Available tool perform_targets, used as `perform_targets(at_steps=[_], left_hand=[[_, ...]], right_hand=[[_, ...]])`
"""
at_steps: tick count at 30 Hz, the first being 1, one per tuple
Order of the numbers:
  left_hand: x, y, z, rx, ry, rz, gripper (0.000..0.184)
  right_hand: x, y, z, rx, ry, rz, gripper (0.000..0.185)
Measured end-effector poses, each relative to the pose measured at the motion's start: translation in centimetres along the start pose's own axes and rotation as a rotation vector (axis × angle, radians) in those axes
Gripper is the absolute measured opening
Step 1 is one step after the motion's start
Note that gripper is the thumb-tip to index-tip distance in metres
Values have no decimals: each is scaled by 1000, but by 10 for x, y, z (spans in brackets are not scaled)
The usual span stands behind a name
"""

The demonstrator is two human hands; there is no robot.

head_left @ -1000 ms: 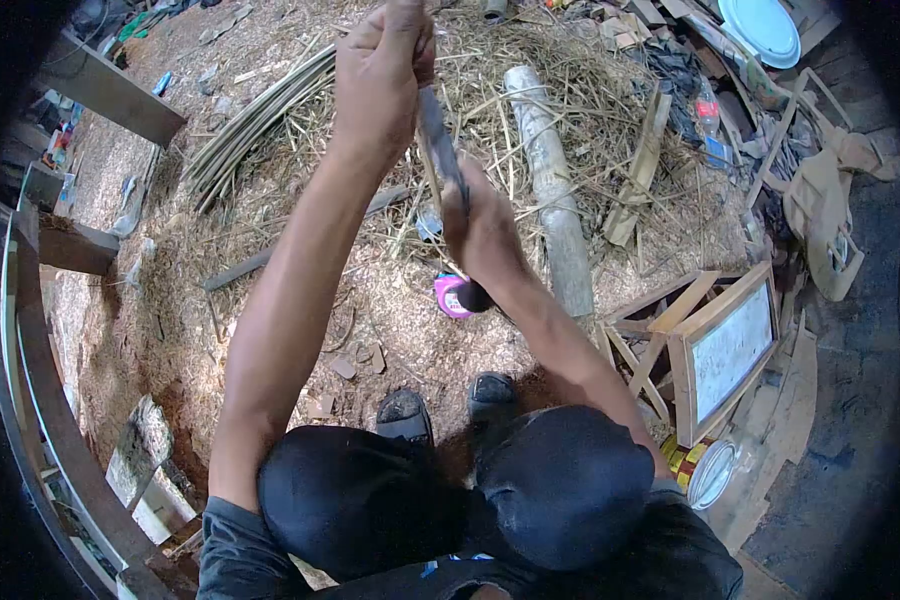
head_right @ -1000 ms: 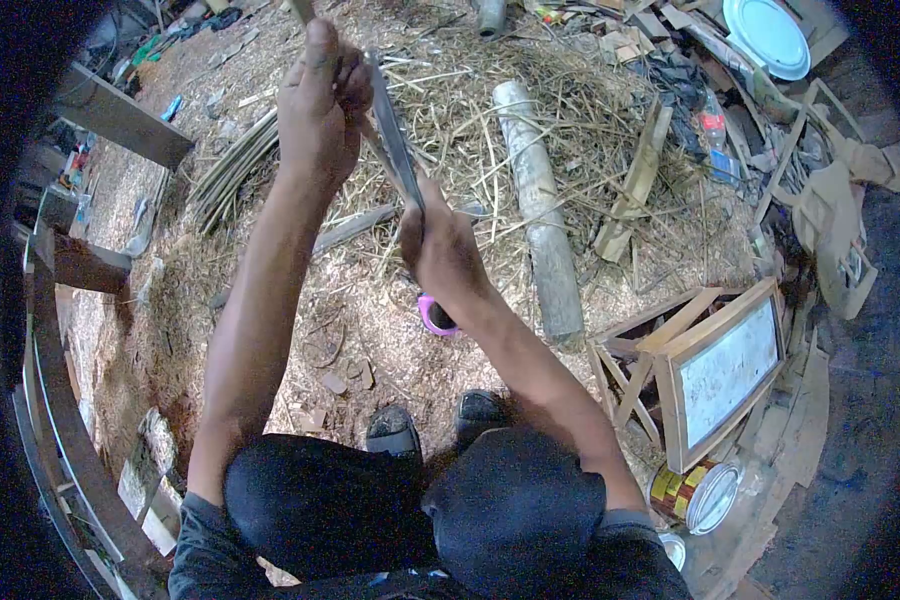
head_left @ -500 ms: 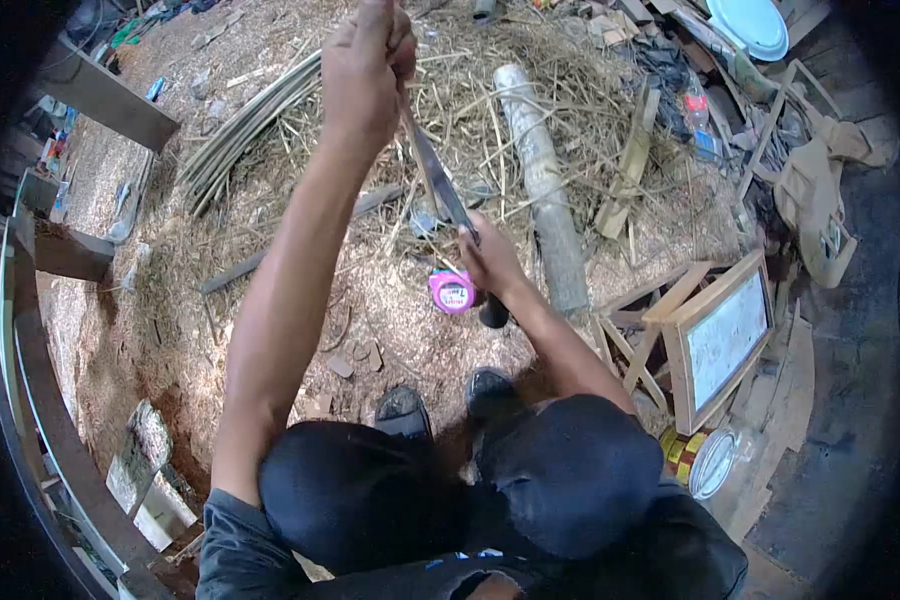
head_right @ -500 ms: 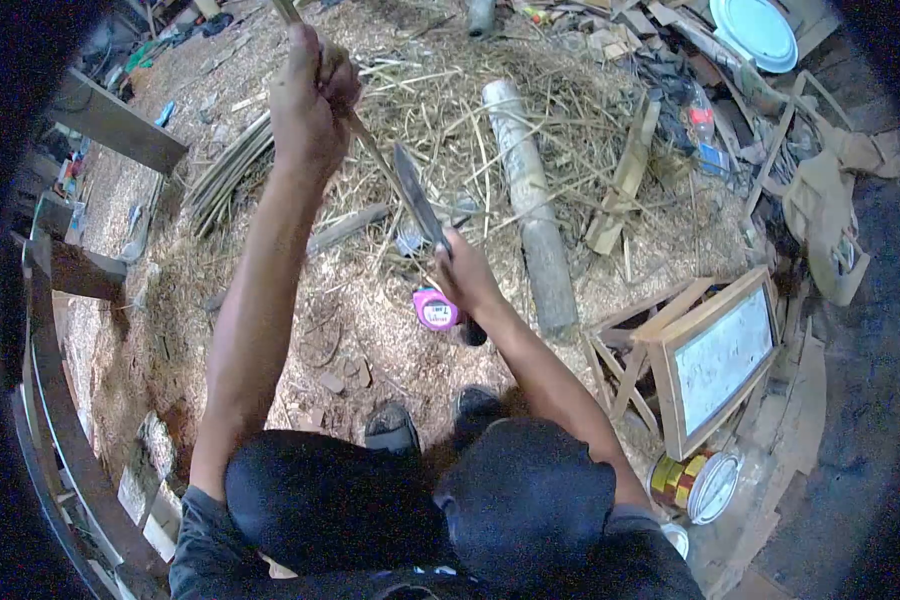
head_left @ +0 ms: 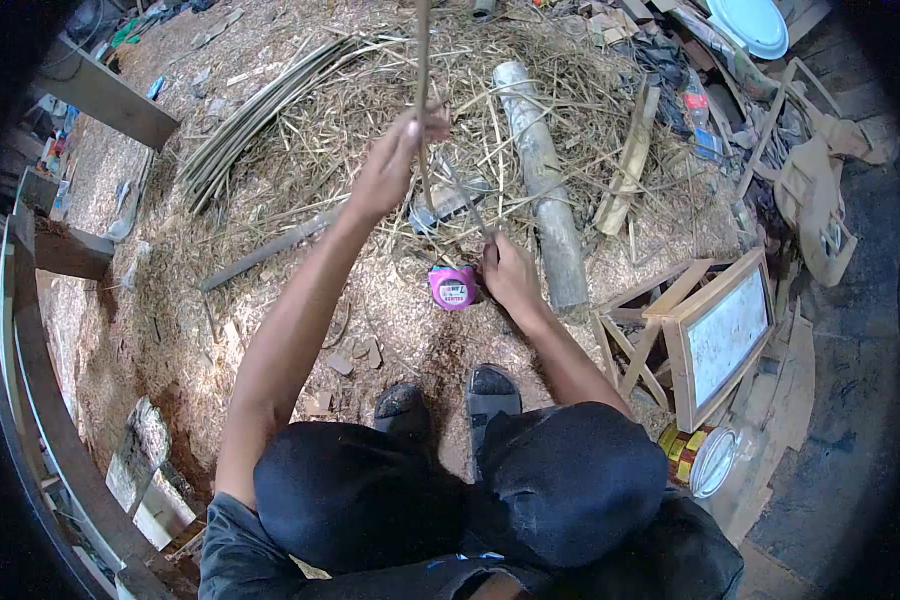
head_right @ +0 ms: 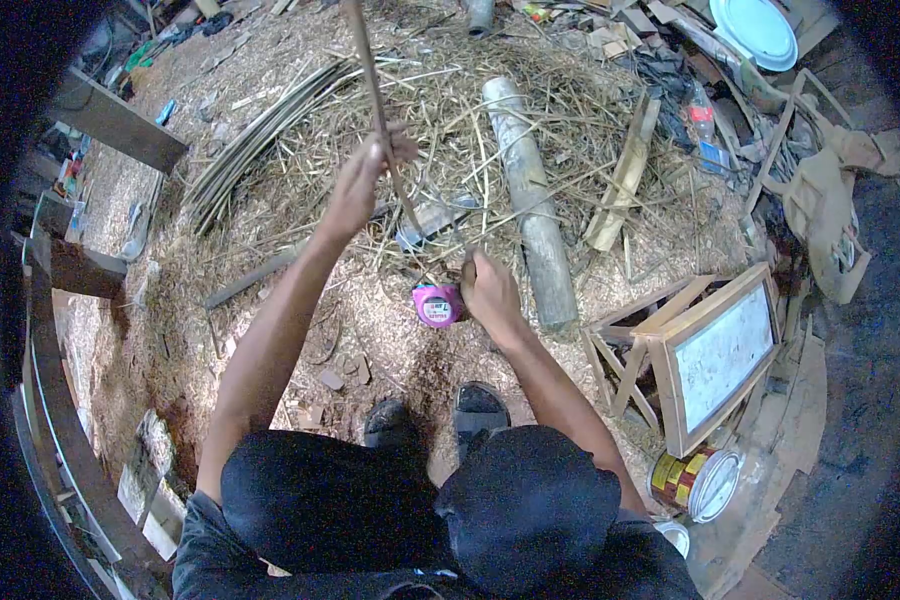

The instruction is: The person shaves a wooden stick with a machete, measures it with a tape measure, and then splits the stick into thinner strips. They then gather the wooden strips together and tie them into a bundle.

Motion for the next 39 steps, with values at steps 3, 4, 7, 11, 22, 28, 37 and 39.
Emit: perform_targets(at_steps=[3,4,7,11,22,28,37,39], left_hand=[[-48,-17,20,-142,76,23,37],[-54,-19,25,-154,103,-17,32],[-62,-26,30,-191,151,-95,30],[-67,-45,40,-270,239,-137,26],[-42,-72,51,-141,24,-247,32],[13,-2,22,204,70,-32,35],[-42,84,61,472,190,-397,30],[-62,82,79,391,290,-504,26]], right_hand=[[8,8,10,205,156,151,35],[10,7,8,282,261,207,38],[30,-2,5,261,156,270,39],[34,-9,4,163,26,299,40],[15,10,0,233,55,176,33],[-7,24,-12,309,161,21,36],[0,-19,-53,151,152,396,38],[-3,-27,-56,107,191,634,36]])
Point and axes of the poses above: each hand's wrist, its own z-axis away from the middle knuckle, its own y-axis out of the back of the hand, x = y × z, the point moved 9 cm from there along -z, towards the middle knuckle, and after that the axes turned 6 degrees about -x, right-handed, at the moved point
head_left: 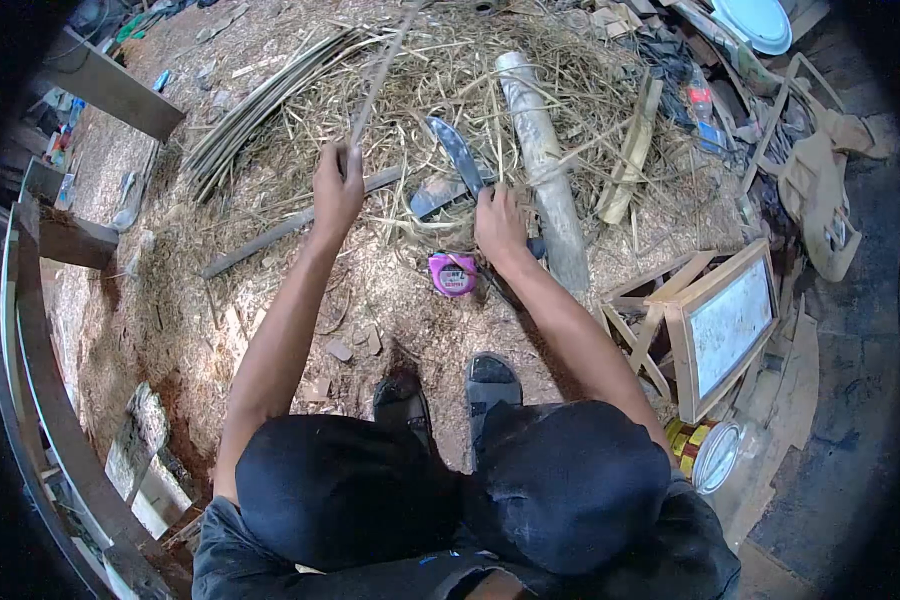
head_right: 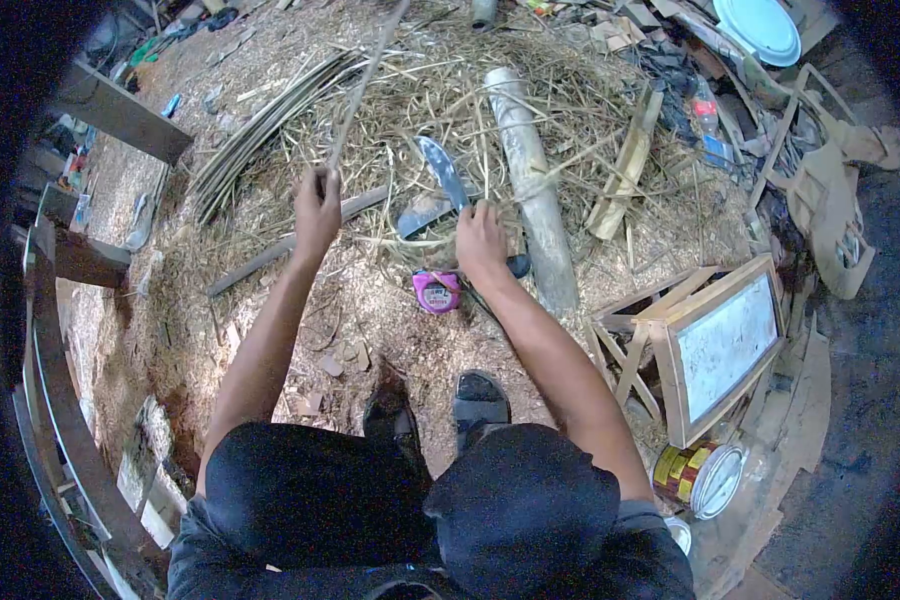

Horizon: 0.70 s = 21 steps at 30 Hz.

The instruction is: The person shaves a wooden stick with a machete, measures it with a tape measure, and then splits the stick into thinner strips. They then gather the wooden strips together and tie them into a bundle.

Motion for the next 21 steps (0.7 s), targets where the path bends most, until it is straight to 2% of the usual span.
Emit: perform_targets(at_steps=[1,2,4,5,6,8,10,12,13,16,20,21], left_hand=[[-6,-1,6,-32,26,16,23],[-10,3,8,-29,26,15,23],[-10,2,10,-98,-99,-120,22],[-2,2,9,-162,-103,-144,19],[-4,2,8,-161,-97,-143,19],[15,-12,10,-257,-363,-148,16],[19,-29,11,-336,-399,-195,16],[23,-54,21,-448,-538,-160,17],[21,-63,24,-495,-483,-151,19],[10,-88,34,-483,-513,-177,22],[-5,-114,35,-532,-534,-235,23],[-9,-116,33,-485,-500,-257,22]], right_hand=[[-5,7,1,100,30,71,34],[-4,7,-1,101,33,70,34],[-17,53,-1,252,122,-155,35],[-27,75,-3,232,212,-323,41],[-33,90,-6,227,214,-322,41],[-55,127,2,460,402,-225,40],[-58,126,-7,423,446,-151,40],[-55,112,-15,383,491,-78,39],[-44,93,-22,303,484,-57,38],[-16,56,-19,156,439,-84,35],[1,36,-16,152,395,-150,32],[3,31,-18,156,398,-145,30]])
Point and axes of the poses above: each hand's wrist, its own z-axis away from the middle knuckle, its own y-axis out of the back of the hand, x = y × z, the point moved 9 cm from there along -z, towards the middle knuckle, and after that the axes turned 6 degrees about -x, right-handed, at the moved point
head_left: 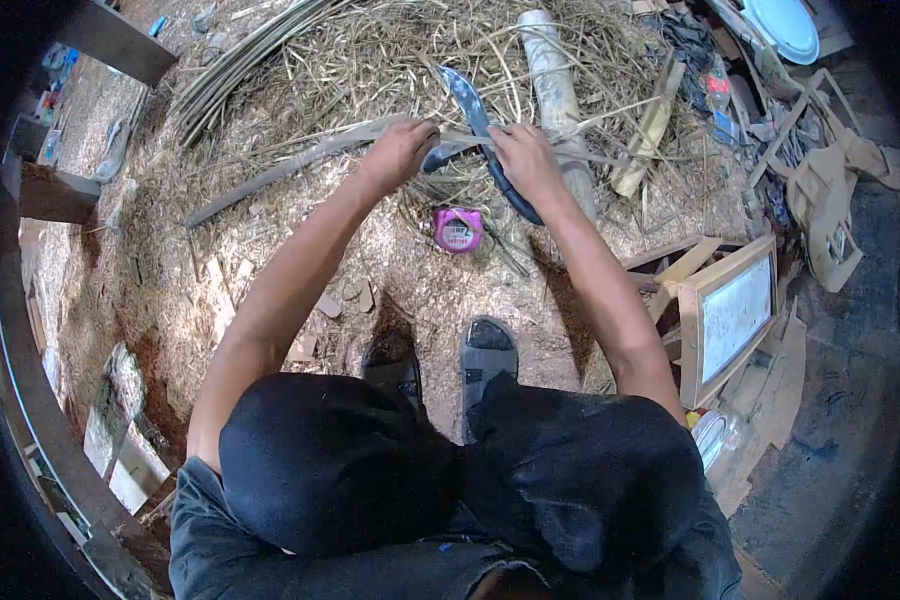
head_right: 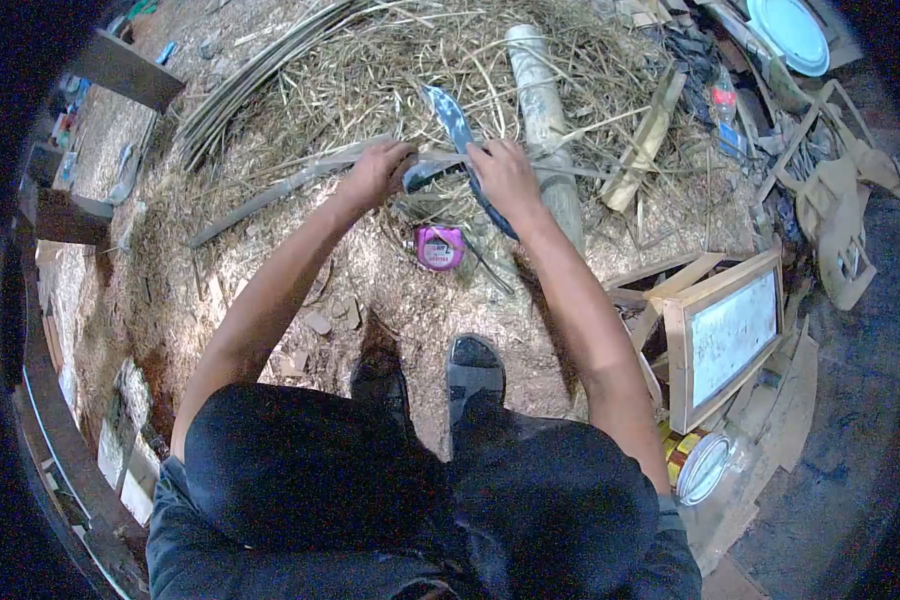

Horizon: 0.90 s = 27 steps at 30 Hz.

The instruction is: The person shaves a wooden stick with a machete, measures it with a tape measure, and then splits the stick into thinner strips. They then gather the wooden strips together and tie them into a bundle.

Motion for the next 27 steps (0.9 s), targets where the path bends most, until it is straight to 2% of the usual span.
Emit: perform_targets(at_steps=[4,9,12,13,15,17,18,19,20,21,22,23,24,25,27], left_hand=[[-12,-13,1,-14,113,25,21],[-23,-16,8,-66,237,6,25],[-19,-8,9,1,189,57,28],[-13,-4,10,0,186,55,28],[20,31,24,309,19,-29,27],[28,30,43,205,102,86,22],[30,18,60,213,21,232,14],[35,6,76,92,223,391,13],[45,-6,89,46,170,406,13],[50,-22,103,-83,166,278,17],[53,-29,113,-62,190,263,19],[56,-35,120,-43,211,248,21],[46,-43,127,-29,322,321,26],[44,-48,129,-28,319,321,26],[33,-47,136,91,421,363,31]], right_hand=[[17,-22,1,2,-64,-72,27],[20,-21,3,37,-25,-171,30],[15,-15,4,29,-23,-187,32],[3,1,5,116,-6,-121,32],[-27,23,17,201,10,-52,33],[-50,33,40,224,-74,-147,31],[-62,16,56,162,-27,-229,30],[-74,-3,73,100,23,-313,30],[-87,-9,88,96,18,-319,30],[-99,-19,100,22,18,-362,30],[-109,-28,107,-50,19,-405,31],[-114,-31,110,-51,16,-409,31],[-113,-29,112,-19,-33,-344,32],[-109,-27,113,12,-83,-278,34],[-104,-35,114,-15,-112,-250,39]])
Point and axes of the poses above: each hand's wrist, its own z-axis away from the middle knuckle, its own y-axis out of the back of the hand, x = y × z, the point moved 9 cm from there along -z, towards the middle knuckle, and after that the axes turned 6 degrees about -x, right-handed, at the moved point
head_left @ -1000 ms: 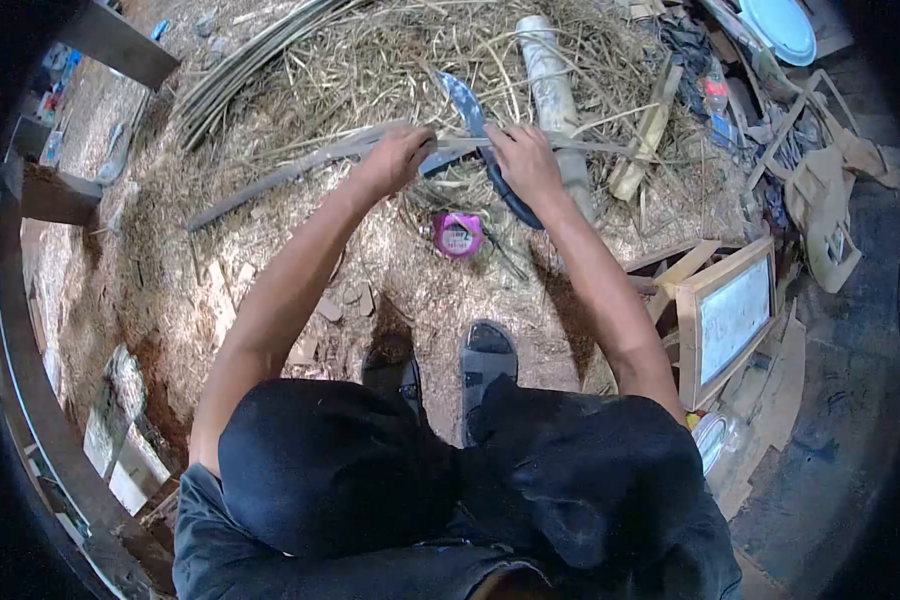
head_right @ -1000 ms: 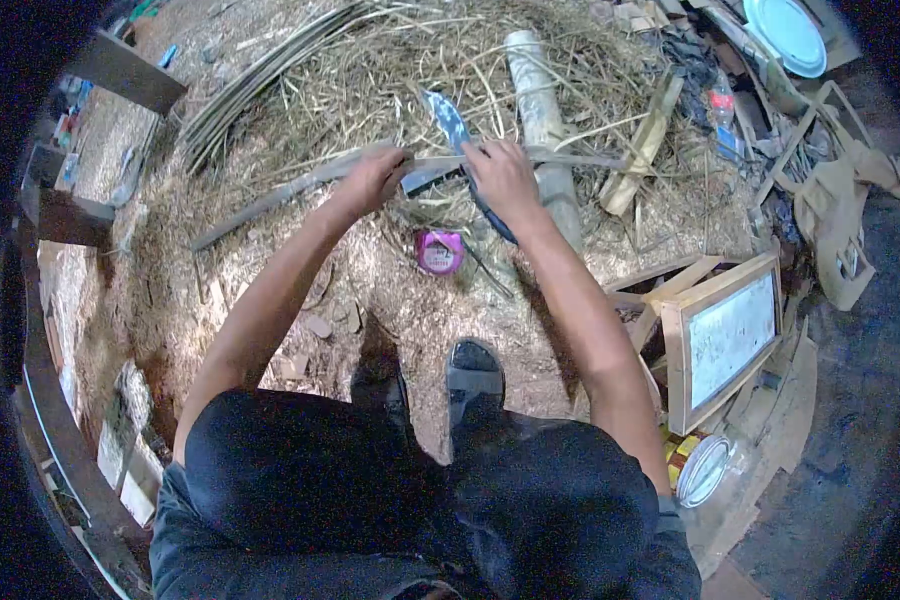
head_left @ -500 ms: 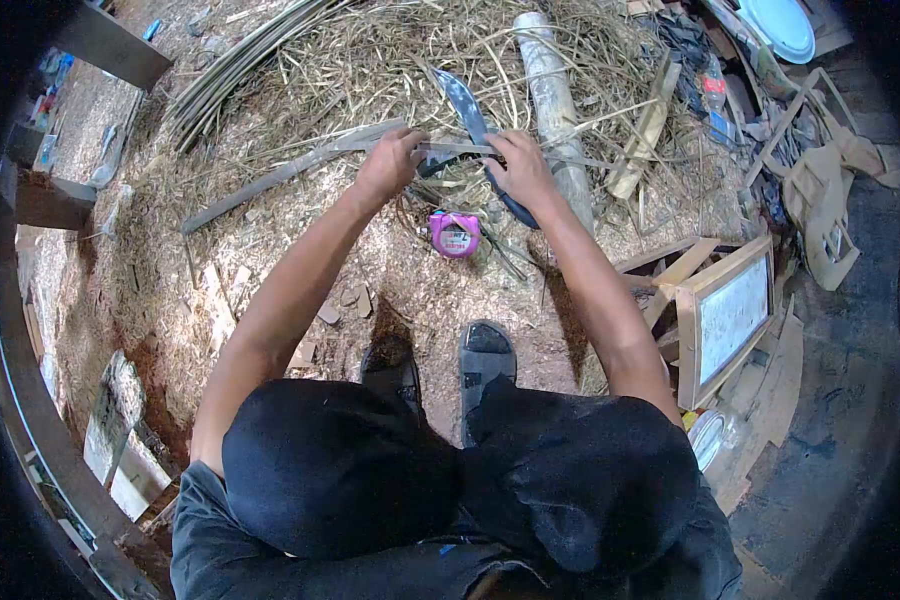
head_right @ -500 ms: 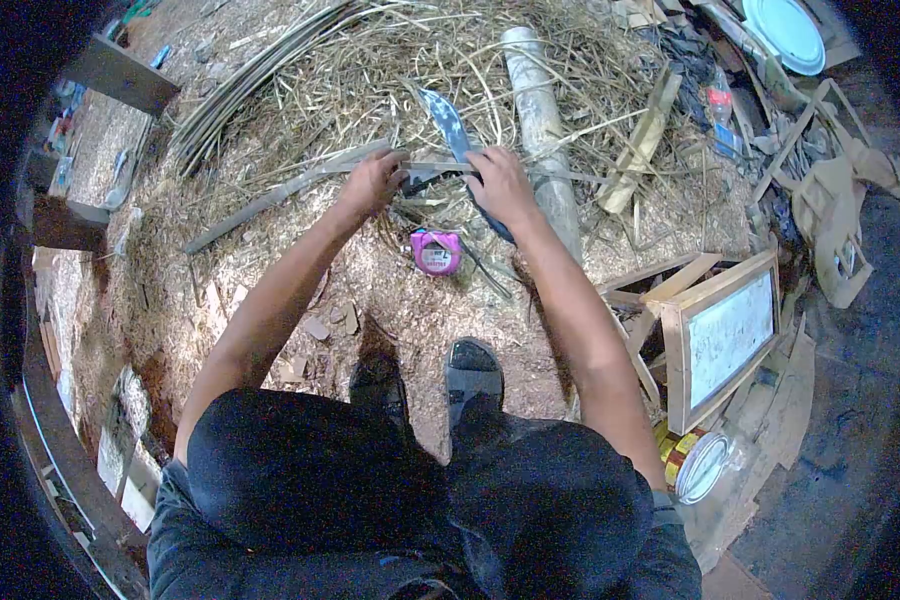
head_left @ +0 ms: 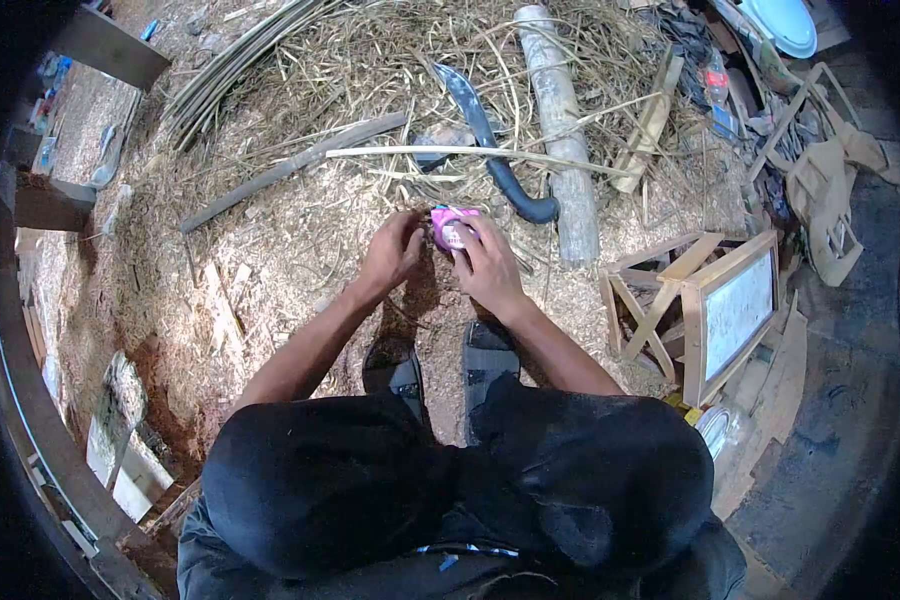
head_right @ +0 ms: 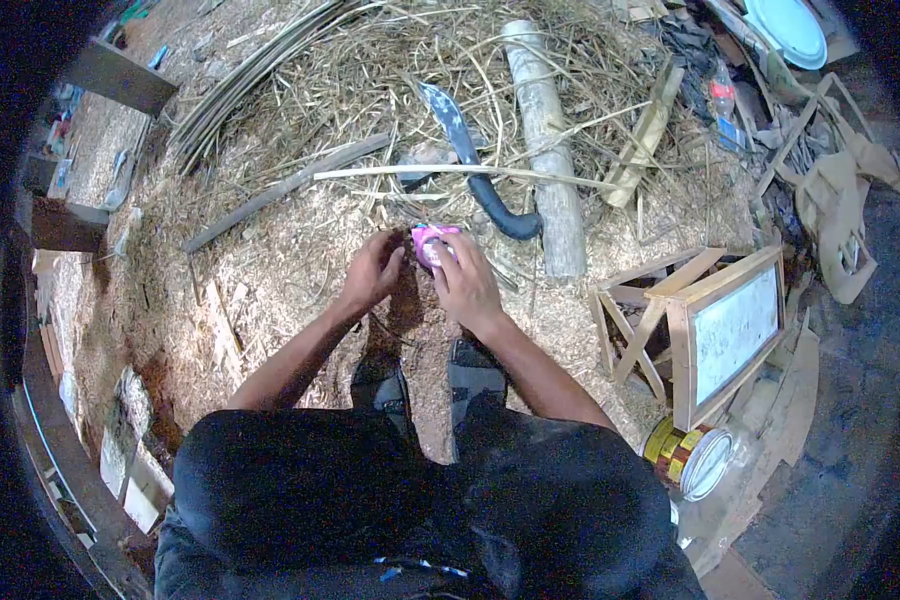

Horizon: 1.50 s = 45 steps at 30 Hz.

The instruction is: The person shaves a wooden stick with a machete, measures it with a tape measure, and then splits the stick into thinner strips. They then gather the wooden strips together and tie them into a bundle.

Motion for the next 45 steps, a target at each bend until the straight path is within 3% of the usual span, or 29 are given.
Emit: perform_targets(at_steps=[4,7,9,12,20,22,25,27,29,32,34,35,38,40,42,45], left_hand=[[9,-2,-11,-13,-107,-14,32],[-3,-16,-17,-87,31,121,33],[-21,-24,-16,-54,195,446,33],[-17,-24,-25,-82,33,266,37],[5,-2,-22,-162,27,131,30],[18,2,-20,-351,25,156,31],[25,34,-33,-325,-22,163,26],[20,65,-39,-324,116,129,19],[-9,99,-49,-174,224,341,21],[-54,145,-61,-1,365,350,25],[-103,150,-67,78,413,349,28],[-122,151,-65,153,467,345,31],[-110,145,-70,201,421,180,35],[-121,137,-73,246,448,230,37],[-131,145,-78,338,349,255,36],[-129,154,-74,331,314,213,32]], right_hand=[[-3,-6,-1,-16,14,102,56],[0,-10,-6,-53,-10,138,67],[6,-14,-10,-77,-37,130,71],[10,-16,-12,-104,-37,149,73],[-1,14,-19,-158,72,79,80],[-1,18,-19,-178,67,76,82],[-5,44,-25,-256,-37,37,83],[12,64,-31,-288,-145,-131,82],[41,81,-34,-313,-253,-293,80],[79,121,-35,-172,-273,-261,72],[114,139,-27,87,-396,-539,62],[127,139,-24,87,-394,-538,62],[172,145,-9,297,-583,-521,56],[191,147,8,512,-710,-708,54],[202,147,17,567,-718,-726,53],[216,172,48,950,-681,-702,52]])
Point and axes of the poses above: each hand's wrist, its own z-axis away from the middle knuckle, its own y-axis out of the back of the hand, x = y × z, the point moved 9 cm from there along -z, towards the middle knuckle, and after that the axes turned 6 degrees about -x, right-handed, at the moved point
